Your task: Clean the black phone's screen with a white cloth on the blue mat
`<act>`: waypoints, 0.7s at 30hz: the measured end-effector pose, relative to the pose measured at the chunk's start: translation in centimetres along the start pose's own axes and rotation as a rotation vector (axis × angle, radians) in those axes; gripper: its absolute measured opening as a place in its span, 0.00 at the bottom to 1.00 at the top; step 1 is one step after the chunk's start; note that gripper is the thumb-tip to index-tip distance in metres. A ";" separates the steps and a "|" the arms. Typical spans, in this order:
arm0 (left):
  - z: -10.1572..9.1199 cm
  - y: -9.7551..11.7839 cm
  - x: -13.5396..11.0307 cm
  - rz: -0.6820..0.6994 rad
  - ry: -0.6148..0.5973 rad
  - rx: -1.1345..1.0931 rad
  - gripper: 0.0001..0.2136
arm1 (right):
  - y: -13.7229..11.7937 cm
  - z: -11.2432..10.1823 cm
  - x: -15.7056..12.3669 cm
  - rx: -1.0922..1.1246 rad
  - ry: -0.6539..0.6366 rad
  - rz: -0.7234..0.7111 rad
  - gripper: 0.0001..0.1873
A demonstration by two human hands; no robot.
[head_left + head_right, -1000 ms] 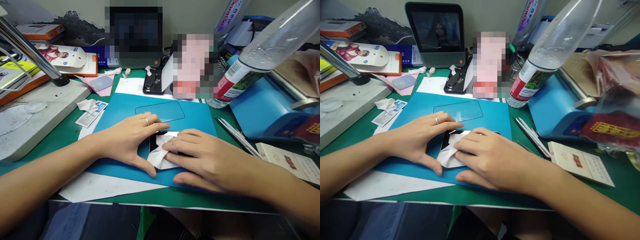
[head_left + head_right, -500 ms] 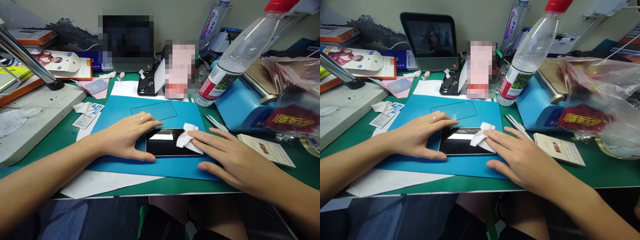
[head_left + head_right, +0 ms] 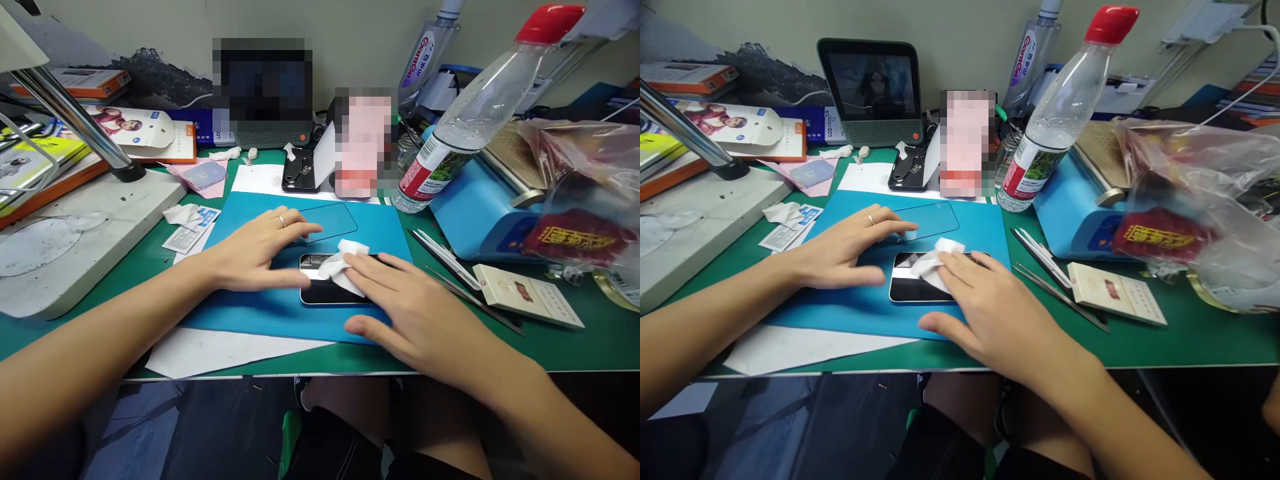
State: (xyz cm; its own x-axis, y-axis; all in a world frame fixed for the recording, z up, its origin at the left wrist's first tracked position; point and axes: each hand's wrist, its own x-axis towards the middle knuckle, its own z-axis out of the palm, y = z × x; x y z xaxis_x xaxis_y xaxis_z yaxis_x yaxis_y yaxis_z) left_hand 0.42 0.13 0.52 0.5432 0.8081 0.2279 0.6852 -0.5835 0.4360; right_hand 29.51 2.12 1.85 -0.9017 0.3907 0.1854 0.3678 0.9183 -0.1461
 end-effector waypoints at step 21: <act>-0.3 -1.8 -0.8 -0.265 0.087 0.155 0.31 | -2.2 -0.3 -6.5 -0.102 0.075 0.129 0.24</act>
State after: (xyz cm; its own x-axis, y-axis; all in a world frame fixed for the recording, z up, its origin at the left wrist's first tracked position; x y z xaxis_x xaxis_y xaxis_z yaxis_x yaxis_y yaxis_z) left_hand -1.43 0.60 -0.17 0.2969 0.9335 0.2009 0.8668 -0.3518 0.3536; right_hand 34.60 -2.44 1.30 -0.8275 0.5056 0.2441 0.5038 0.8606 -0.0744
